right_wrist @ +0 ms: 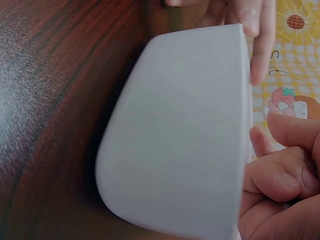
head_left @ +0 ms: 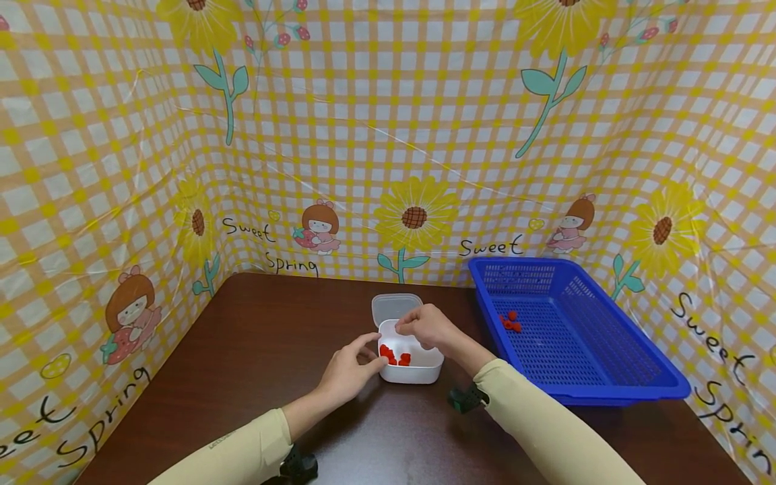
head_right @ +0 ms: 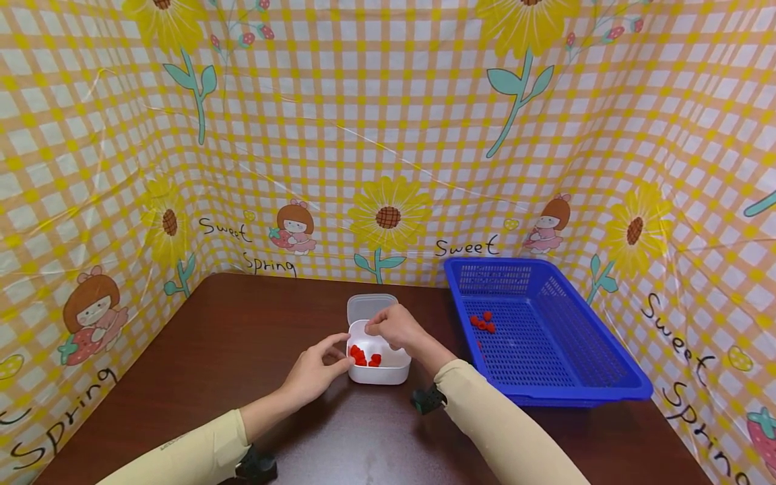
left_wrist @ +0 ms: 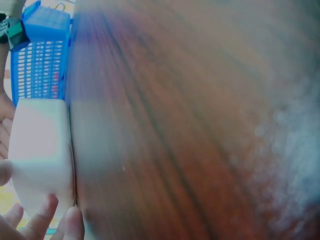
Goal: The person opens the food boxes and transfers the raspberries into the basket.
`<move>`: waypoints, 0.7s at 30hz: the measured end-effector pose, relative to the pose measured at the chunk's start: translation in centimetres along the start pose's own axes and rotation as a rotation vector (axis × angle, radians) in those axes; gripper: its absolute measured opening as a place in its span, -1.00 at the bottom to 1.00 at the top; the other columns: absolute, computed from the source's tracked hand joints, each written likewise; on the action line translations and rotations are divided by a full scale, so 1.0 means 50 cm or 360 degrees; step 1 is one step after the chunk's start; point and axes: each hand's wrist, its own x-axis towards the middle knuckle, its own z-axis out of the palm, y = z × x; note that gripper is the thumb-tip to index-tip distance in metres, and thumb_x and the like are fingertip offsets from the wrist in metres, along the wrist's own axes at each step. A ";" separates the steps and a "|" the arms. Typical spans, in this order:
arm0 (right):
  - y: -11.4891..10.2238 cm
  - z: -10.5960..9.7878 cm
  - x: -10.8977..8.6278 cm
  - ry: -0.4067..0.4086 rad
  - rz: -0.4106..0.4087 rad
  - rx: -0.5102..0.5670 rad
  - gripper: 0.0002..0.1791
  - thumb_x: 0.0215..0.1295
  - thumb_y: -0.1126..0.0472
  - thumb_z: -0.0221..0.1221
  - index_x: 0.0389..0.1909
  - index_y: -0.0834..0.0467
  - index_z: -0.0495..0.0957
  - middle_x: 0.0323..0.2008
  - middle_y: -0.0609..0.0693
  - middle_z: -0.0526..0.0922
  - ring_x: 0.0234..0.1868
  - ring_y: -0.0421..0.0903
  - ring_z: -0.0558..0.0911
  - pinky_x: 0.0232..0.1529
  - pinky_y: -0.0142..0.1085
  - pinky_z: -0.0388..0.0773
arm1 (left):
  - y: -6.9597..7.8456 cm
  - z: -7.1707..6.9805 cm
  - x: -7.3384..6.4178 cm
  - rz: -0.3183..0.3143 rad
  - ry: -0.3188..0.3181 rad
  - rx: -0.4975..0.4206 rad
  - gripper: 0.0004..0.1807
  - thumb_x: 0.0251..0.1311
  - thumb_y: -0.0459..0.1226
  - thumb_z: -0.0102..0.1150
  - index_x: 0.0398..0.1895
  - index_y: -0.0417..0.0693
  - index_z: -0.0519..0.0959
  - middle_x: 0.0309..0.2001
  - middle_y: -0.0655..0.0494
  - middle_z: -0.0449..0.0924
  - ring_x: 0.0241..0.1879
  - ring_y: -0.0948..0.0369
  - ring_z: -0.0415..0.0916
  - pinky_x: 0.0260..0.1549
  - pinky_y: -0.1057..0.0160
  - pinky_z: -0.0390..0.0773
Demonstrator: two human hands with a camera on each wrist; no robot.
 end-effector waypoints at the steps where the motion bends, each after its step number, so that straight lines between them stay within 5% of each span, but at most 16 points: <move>1: 0.001 0.003 0.001 0.0004 -0.0001 0.0010 -0.79 0.36 0.22 0.25 -0.10 0.23 0.72 -0.38 0.02 0.59 -0.76 -0.22 0.08 -0.68 -0.40 0.10 | -0.001 0.000 0.000 0.0001 0.0000 0.0006 -0.48 0.26 -0.03 0.32 0.29 0.16 0.52 -0.26 0.24 0.68 -0.22 0.25 0.61 -0.28 0.19 0.50; 14: 0.017 0.036 0.013 0.0064 -0.0028 0.0045 -0.82 0.34 0.24 0.26 -0.13 0.22 0.73 -0.53 0.04 0.52 -0.78 -0.25 0.10 -0.71 -0.44 0.09 | -0.004 0.000 0.001 0.0001 -0.0007 -0.0001 -0.45 0.28 -0.03 0.30 0.32 0.11 0.50 -0.24 0.24 0.69 -0.20 0.23 0.62 -0.28 0.18 0.51; 21: 0.025 0.053 0.019 0.0090 -0.0037 -0.0014 -0.84 0.29 0.23 0.31 -0.17 0.19 0.75 -0.44 0.02 0.65 -0.71 -0.24 0.22 -0.65 -0.41 0.23 | -0.004 -0.001 0.001 -0.0006 -0.0007 0.0009 -0.46 0.29 -0.02 0.29 0.31 0.13 0.51 -0.24 0.25 0.69 -0.19 0.24 0.62 -0.29 0.20 0.51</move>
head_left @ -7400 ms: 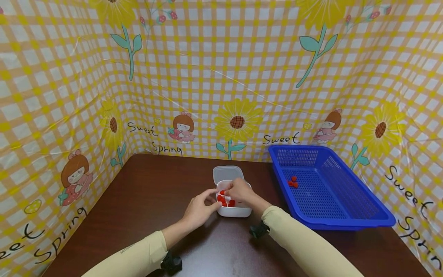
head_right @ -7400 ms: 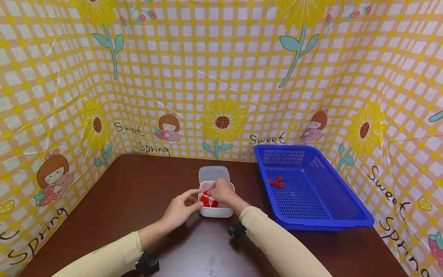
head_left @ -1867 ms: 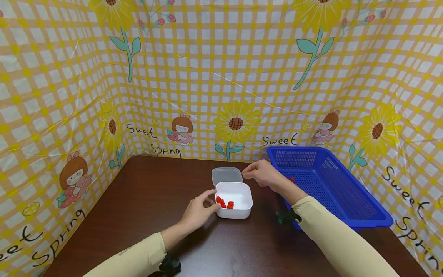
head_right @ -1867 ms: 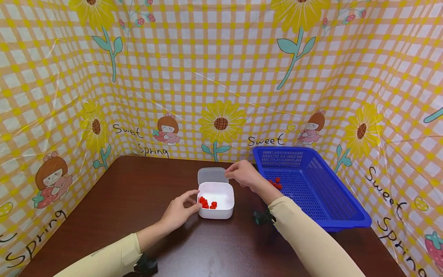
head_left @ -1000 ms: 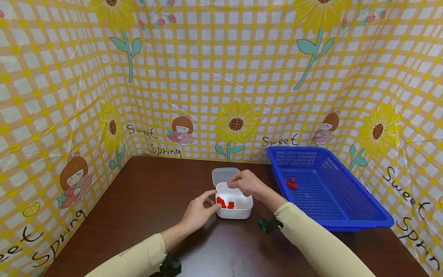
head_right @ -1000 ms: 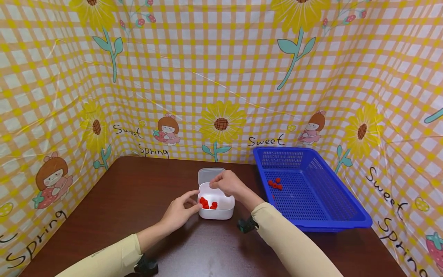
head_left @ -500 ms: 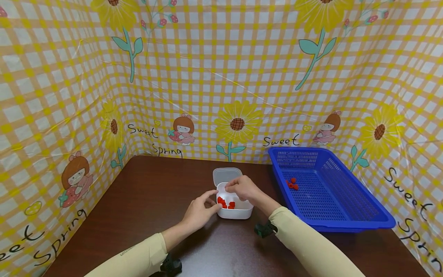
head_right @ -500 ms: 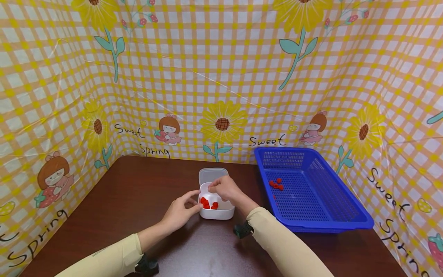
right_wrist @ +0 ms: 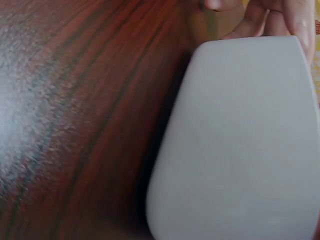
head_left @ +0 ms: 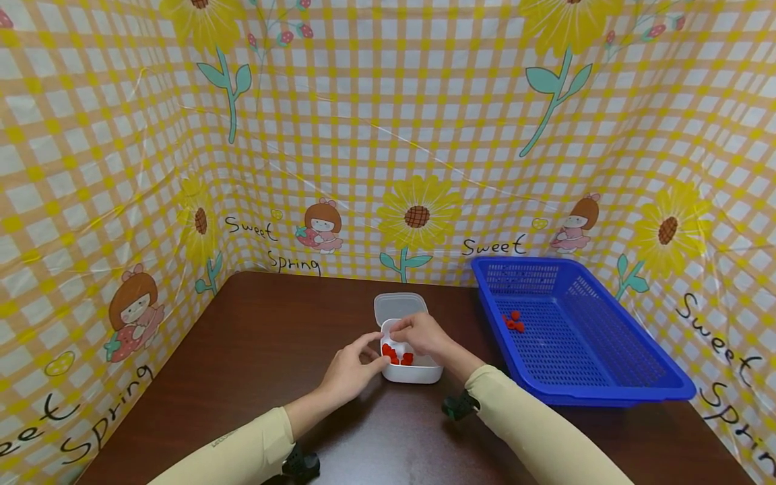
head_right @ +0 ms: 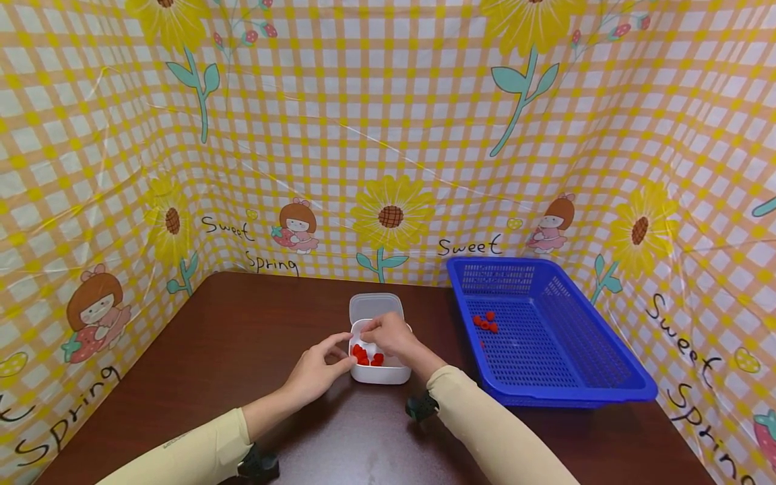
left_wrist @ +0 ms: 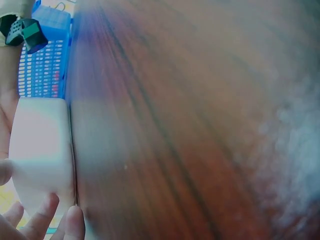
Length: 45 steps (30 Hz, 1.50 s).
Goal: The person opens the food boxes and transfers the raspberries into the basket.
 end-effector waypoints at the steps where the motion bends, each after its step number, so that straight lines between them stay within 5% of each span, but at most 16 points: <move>1: 0.002 0.003 0.000 0.0008 -0.0007 -0.0027 -0.84 0.28 0.22 0.32 -0.18 0.18 0.75 -0.44 0.00 0.66 -0.68 -0.24 0.25 -0.64 -0.41 0.26 | 0.000 0.001 0.000 0.0002 0.0000 0.0006 -0.46 0.28 -0.02 0.30 0.31 0.13 0.51 -0.25 0.24 0.69 -0.20 0.24 0.62 -0.29 0.20 0.51; 6: 0.011 0.010 0.004 0.0057 -0.0018 -0.0142 -0.87 0.23 0.16 0.36 -0.24 0.08 0.77 -0.49 -0.04 0.67 -0.68 -0.21 0.30 -0.64 -0.40 0.30 | 0.002 0.002 0.000 0.0002 -0.0001 0.0007 -0.46 0.28 -0.02 0.31 0.31 0.12 0.51 -0.25 0.24 0.69 -0.21 0.24 0.62 -0.31 0.20 0.50; 19: 0.005 0.013 0.001 -0.0046 -0.0069 -0.0077 -0.86 0.25 0.28 0.31 -0.23 0.25 0.75 -0.55 0.03 0.61 -0.66 -0.21 0.33 -0.67 -0.43 0.26 | 0.007 0.001 0.001 -0.0001 0.0014 0.0018 -0.45 0.28 -0.02 0.30 0.32 0.12 0.51 -0.23 0.22 0.70 -0.20 0.23 0.61 -0.32 0.21 0.48; 27: 0.001 0.014 0.004 -0.0113 -0.0069 -0.0186 -0.89 0.28 0.26 0.31 -0.34 0.22 0.76 -0.72 -0.08 0.39 -0.71 -0.22 0.30 -0.69 -0.43 0.26 | 0.009 -0.002 -0.001 0.0052 0.0038 0.0013 -0.45 0.27 -0.02 0.31 0.30 0.08 0.51 -0.25 0.19 0.69 -0.22 0.22 0.63 -0.30 0.21 0.50; 45: -0.002 0.017 0.003 -0.0159 -0.0140 -0.0324 -0.85 0.28 0.23 0.32 -0.43 0.22 0.74 -0.70 -0.04 0.47 -0.68 -0.20 0.36 -0.65 -0.45 0.27 | 0.007 0.000 -0.007 0.0030 0.0026 0.0015 -0.46 0.28 -0.03 0.31 0.31 0.09 0.51 -0.25 0.22 0.68 -0.25 0.24 0.59 -0.34 0.23 0.47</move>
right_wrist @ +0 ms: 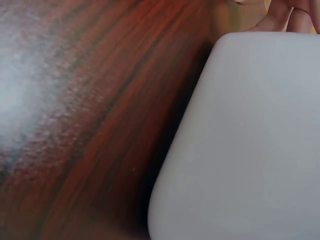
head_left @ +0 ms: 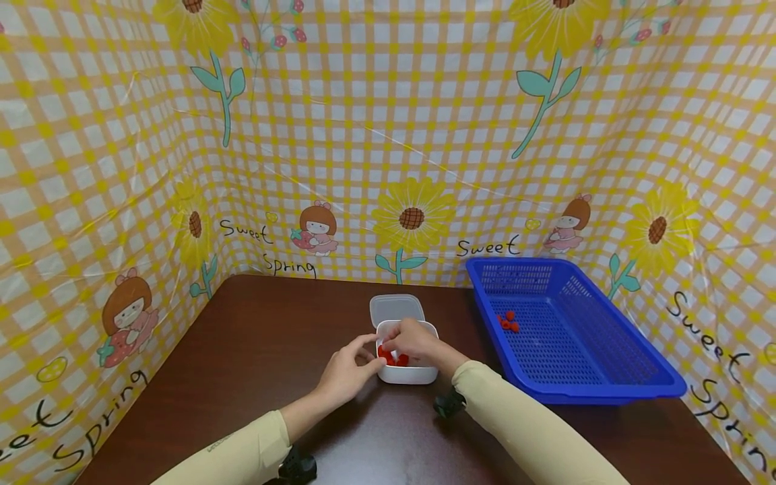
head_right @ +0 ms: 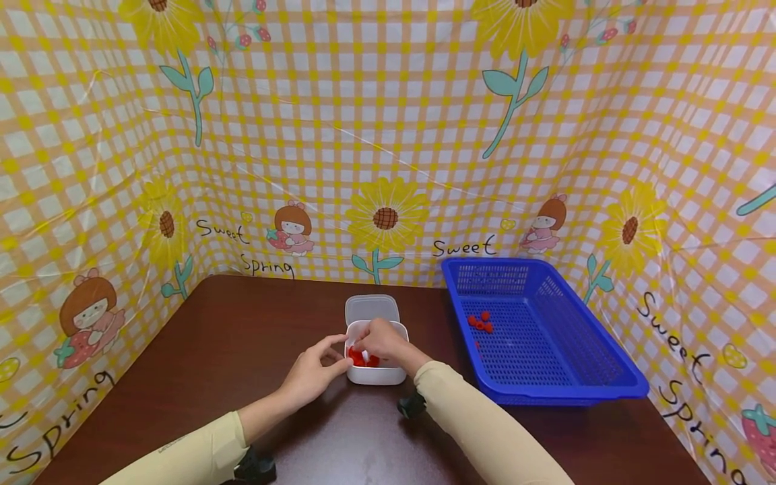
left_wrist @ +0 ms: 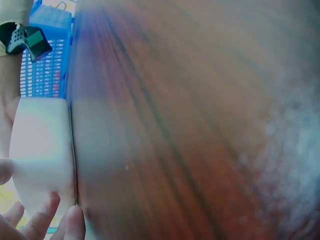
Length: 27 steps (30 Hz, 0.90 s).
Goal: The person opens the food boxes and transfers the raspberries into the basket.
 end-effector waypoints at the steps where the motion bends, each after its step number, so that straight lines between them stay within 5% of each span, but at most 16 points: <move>1: 0.001 0.001 0.001 0.0007 -0.0008 -0.0011 -0.84 0.27 0.23 0.33 -0.45 0.22 0.73 -0.71 -0.05 0.46 -0.68 -0.20 0.36 -0.65 -0.45 0.27 | 0.000 0.001 0.000 -0.0003 -0.0003 0.0000 -0.46 0.28 -0.03 0.31 0.30 0.10 0.51 -0.25 0.22 0.69 -0.25 0.25 0.59 -0.34 0.23 0.47; 27: 0.008 0.015 0.010 0.0036 -0.0047 0.0059 -0.86 0.26 0.31 0.31 -0.48 0.25 0.72 -0.78 -0.07 0.44 -0.74 -0.25 0.36 -0.66 -0.44 0.26 | 0.002 -0.001 -0.001 -0.0012 -0.0005 -0.0026 -0.46 0.27 -0.03 0.32 0.30 0.10 0.51 -0.24 0.20 0.69 -0.26 0.25 0.60 -0.34 0.24 0.48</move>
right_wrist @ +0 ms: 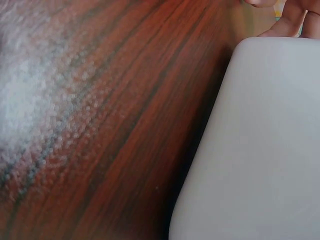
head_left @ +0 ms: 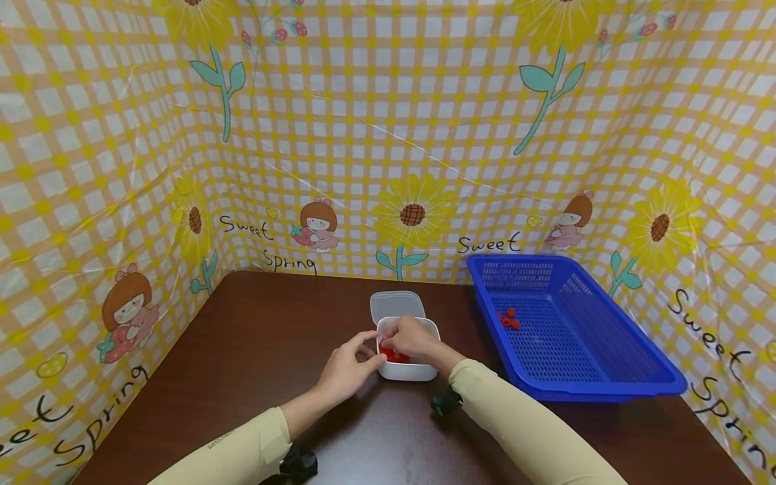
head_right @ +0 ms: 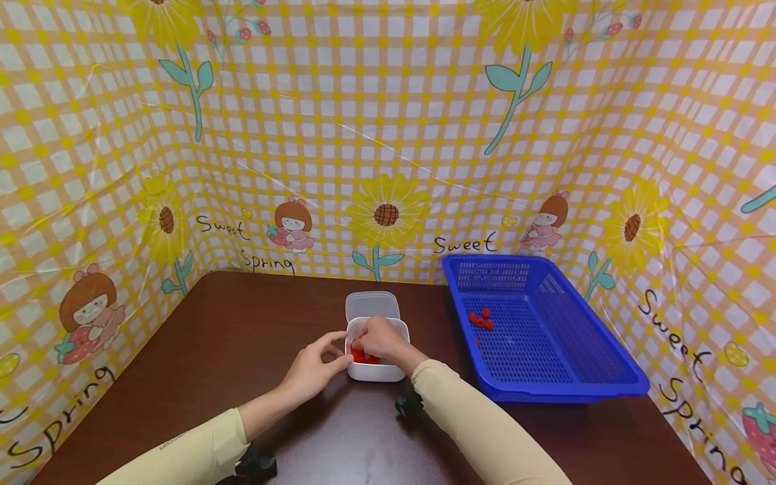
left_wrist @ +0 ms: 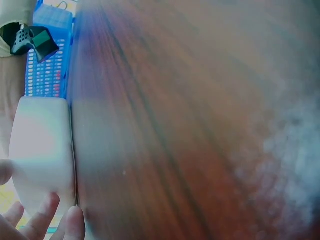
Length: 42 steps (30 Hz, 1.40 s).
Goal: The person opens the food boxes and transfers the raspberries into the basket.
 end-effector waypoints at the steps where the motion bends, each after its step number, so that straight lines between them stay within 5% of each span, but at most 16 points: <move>1: 0.000 0.000 0.000 0.0002 0.0003 0.0003 -0.86 0.26 0.32 0.30 -0.48 0.25 0.71 -0.78 -0.07 0.44 -0.74 -0.25 0.37 -0.66 -0.44 0.27 | 0.000 0.000 0.000 0.0005 0.0003 -0.0001 -0.46 0.27 -0.04 0.32 0.30 0.09 0.51 -0.24 0.19 0.69 -0.26 0.25 0.60 -0.34 0.24 0.48; 23: -0.002 -0.003 0.000 -0.0015 0.0095 0.0005 -0.82 0.28 0.34 0.27 -0.52 0.27 0.68 -0.67 0.05 0.61 -0.67 -0.17 0.47 -0.61 -0.40 0.43 | -0.002 0.003 0.003 -0.0023 -0.0009 0.0033 -0.45 0.28 -0.03 0.30 0.32 0.10 0.49 -0.24 0.22 0.70 -0.26 0.25 0.58 -0.35 0.22 0.46; 32: 0.000 -0.008 0.007 0.0012 0.0070 0.0001 -0.80 0.24 0.34 0.29 -0.56 0.31 0.65 -0.70 0.04 0.60 -0.70 -0.21 0.43 -0.65 -0.46 0.32 | -0.008 0.005 0.003 -0.0015 -0.0009 0.0019 -0.44 0.28 -0.02 0.30 0.32 0.11 0.50 -0.25 0.23 0.69 -0.28 0.27 0.58 -0.36 0.24 0.47; 42: -0.020 -0.034 0.000 0.0081 0.0094 -0.0028 -0.87 0.27 0.29 0.30 -0.38 0.29 0.75 -0.43 0.08 0.71 -0.52 -0.18 0.38 -0.56 -0.40 0.25 | 0.002 0.002 -0.001 -0.0001 0.0017 0.0009 -0.51 0.30 -0.06 0.30 0.27 0.12 0.52 -0.24 0.23 0.68 -0.25 0.25 0.59 -0.36 0.25 0.47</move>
